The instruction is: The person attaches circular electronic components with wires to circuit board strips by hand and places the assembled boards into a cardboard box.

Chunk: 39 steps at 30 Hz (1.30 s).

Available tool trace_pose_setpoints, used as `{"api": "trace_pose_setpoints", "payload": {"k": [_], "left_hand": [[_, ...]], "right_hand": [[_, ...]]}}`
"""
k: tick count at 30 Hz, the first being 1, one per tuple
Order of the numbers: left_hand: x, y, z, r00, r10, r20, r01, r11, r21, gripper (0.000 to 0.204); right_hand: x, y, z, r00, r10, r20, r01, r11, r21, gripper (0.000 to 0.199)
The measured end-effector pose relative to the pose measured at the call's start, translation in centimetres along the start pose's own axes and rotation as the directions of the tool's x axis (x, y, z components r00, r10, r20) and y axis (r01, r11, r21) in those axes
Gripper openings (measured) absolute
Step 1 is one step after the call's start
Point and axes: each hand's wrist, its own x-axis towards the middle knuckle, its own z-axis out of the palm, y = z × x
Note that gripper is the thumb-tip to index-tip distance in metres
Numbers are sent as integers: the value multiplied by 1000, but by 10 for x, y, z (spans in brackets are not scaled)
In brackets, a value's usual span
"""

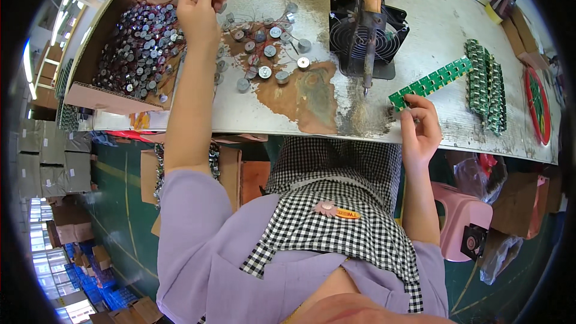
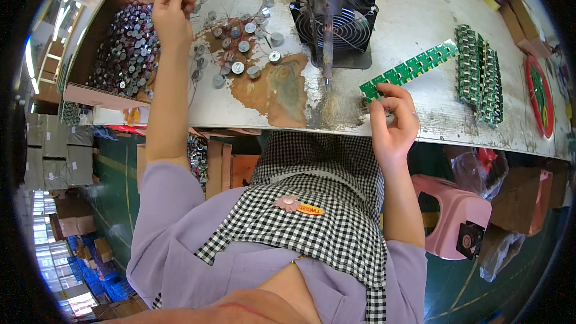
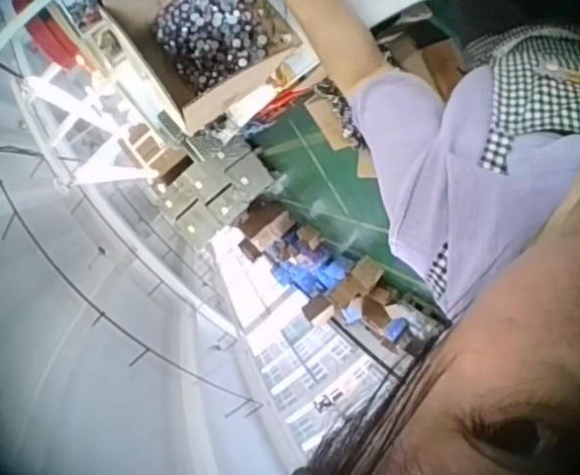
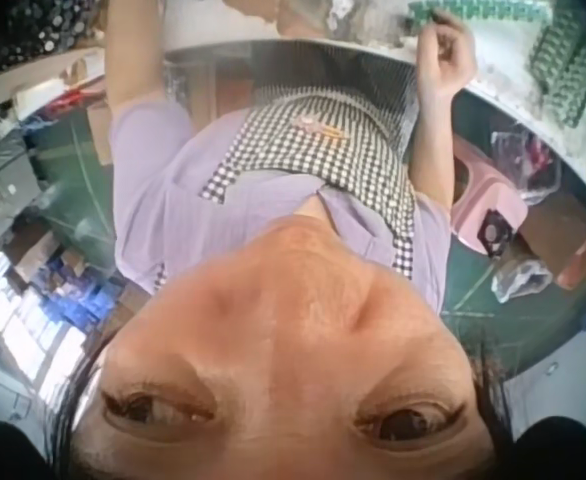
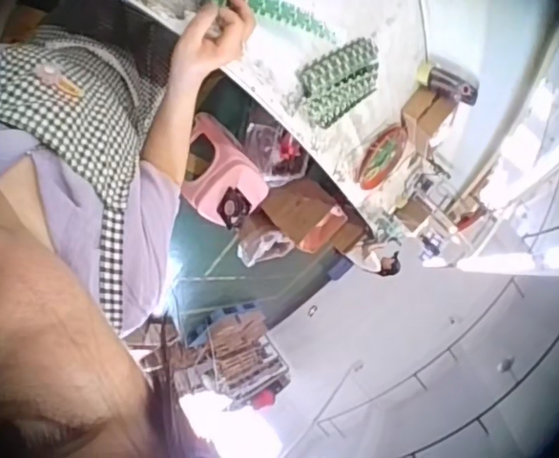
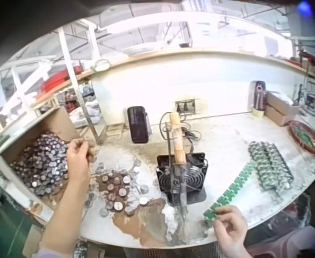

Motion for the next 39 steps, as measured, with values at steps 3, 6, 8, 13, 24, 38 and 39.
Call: {"api": "trace_pose_setpoints", "payload": {"k": [3,6,8,13,24,38,39], "left_hand": [[-47,36,9,922,-356,152,343,934,101,11],[-136,45,29,677,-668,310,656,738,157,16],[-182,45,40,498,-788,362,821,563,97,11],[-217,36,53,509,-754,415,833,553,-17,8],[-216,33,80,542,-736,405,804,595,5,11],[-207,27,97,669,-657,348,703,711,-9,9],[-207,27,97,678,-650,343,692,721,-2,9]], "right_hand": [[2,-3,1,999,-38,13,39,998,-48,6],[0,-9,3,993,-112,28,114,990,-85,7],[-2,-13,5,977,-203,60,208,975,-79,8],[-7,-20,17,957,-262,125,273,959,-75,12],[-6,-23,23,973,-221,66,213,971,109,13],[10,-22,31,953,-298,62,298,955,9,12],[11,-22,31,951,-303,69,304,953,0,13]]}}
